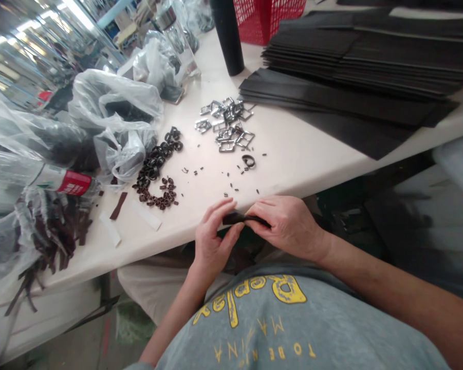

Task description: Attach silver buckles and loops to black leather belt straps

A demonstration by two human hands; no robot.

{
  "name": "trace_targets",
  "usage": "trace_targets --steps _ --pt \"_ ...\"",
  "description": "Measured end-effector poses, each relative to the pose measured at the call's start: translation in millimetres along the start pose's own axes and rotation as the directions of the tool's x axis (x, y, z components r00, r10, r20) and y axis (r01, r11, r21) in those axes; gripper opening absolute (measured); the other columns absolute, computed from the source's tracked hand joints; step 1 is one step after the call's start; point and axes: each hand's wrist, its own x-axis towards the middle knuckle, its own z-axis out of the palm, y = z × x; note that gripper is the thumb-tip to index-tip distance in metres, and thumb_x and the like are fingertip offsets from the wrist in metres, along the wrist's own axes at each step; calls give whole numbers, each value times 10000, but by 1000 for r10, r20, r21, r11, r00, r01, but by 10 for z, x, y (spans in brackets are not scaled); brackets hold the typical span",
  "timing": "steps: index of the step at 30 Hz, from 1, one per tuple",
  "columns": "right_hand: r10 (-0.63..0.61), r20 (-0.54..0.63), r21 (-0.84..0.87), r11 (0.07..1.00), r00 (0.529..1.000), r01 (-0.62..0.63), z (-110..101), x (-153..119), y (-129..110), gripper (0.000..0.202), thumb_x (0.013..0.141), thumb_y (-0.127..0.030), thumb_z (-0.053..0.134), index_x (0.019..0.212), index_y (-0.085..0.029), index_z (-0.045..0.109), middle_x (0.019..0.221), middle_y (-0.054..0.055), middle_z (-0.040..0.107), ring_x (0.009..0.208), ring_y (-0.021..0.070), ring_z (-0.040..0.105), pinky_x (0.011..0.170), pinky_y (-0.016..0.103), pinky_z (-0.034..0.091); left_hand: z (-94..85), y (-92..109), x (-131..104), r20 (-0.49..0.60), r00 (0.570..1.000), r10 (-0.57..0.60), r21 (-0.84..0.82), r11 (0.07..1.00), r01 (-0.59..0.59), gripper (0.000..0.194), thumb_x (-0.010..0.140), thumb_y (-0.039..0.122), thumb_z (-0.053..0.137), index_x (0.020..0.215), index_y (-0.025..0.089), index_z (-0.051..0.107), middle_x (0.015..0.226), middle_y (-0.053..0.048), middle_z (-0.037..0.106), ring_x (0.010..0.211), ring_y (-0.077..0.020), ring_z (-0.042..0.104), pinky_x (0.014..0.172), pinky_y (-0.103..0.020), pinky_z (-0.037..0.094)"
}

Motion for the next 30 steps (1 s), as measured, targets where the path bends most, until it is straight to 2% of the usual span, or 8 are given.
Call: trace_targets --steps 4,10,14,17,19,23,26,30 --pt "-67 -40 -27 997 997 66 35 -12 -4 188 933 -207 578 760 -191 649 690 29 674 632 156 620 607 271 454 -3 -4 81 92 969 230 123 963 -240 178 945 212 602 1043 263 741 1057 -60 777 1088 -235 691 1043 -456 518" --pt "-52 -111 -3 999 992 52 -15 -14 47 137 905 -159 587 795 -199 658 708 19 684 644 154 645 605 260 472 36 22 232 71 932 355 104 927 -361 153 935 186 606 976 257 735 925 -48 794 940 -222 730 951 -447 560" --pt "63 -191 -79 994 980 -80 -179 -21 275 152 920 -213 572 797 -219 662 689 16 691 629 170 657 581 281 469 -10 170 322 82 892 444 25 894 -447 116 930 217 622 907 247 732 893 -50 795 936 -224 732 922 -415 556" --pt "200 -287 -80 970 937 -232 -329 -39 464 144 906 -287 586 797 -235 665 687 13 704 607 184 658 552 299 454 -43 270 418 271 877 397 -63 916 -395 258 927 387 639 746 224 723 844 -69 781 812 -212 730 792 -354 563" --pt "299 -323 -20 946 898 -323 -405 -48 543 133 879 -321 608 802 -242 683 702 10 718 598 190 656 548 306 451 -41 281 543 328 897 295 -11 951 -309 315 922 436 635 718 214 724 809 -74 760 747 -196 711 713 -318 546" --pt "498 -254 192 866 829 -462 -481 -34 560 184 825 -405 648 743 -251 706 617 -20 675 517 172 588 501 295 422 15 166 944 220 963 157 265 940 -214 184 932 338 626 944 217 765 917 -71 734 696 -162 665 700 -297 515" --pt "576 -162 307 801 801 -514 -501 -5 520 254 801 -480 668 706 -249 714 570 -27 634 513 164 557 490 282 408 90 50 1242 234 964 129 457 860 -226 189 905 311 668 1052 247 767 986 -69 713 740 -169 653 734 -301 501" --pt "605 -94 379 756 790 -534 -516 24 493 336 788 -560 680 704 -237 726 584 -17 640 551 167 567 515 277 424 190 -36 1434 298 953 46 573 790 -217 155 886 296 688 995 257 791 887 -65 679 812 -219 650 746 -319 495"
